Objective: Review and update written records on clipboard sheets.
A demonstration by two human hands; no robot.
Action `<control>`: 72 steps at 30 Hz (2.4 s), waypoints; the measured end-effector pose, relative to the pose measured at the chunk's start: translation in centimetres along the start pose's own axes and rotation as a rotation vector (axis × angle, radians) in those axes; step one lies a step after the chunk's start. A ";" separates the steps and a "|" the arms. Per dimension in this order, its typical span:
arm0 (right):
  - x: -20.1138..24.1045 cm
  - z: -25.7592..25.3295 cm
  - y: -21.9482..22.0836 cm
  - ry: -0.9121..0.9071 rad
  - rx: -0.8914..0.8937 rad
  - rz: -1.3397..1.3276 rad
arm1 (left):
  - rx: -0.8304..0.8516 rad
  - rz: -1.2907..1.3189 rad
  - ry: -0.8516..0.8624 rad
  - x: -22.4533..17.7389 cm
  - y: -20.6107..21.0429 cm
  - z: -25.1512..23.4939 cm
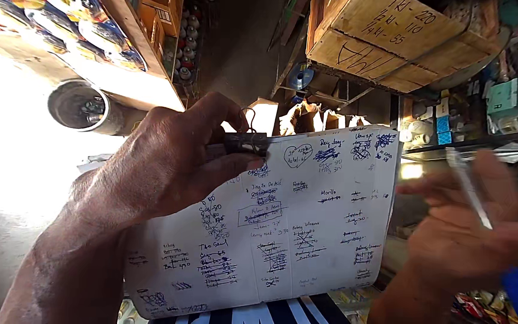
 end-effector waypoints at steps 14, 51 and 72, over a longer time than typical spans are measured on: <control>6.5 2.7 10.7 -0.274 0.193 0.200 | -0.026 -0.070 0.051 -1.1 -0.5 -0.1; 5.7 2.2 10.8 -0.297 0.150 0.132 | -0.038 0.055 0.097 -1.2 -0.5 0.8; 5.9 -1.8 2.8 -0.214 0.006 0.253 | -0.049 0.168 0.085 0.7 -0.6 0.9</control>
Point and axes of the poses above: each hand's wrist, its own z-axis away from the middle knuckle, its own y-axis out of the palm, x = y × z, the point moved 5 cm from there along -z, towards the middle knuckle, and after that the axes turned 4 degrees about y, right-handed, at the moved point
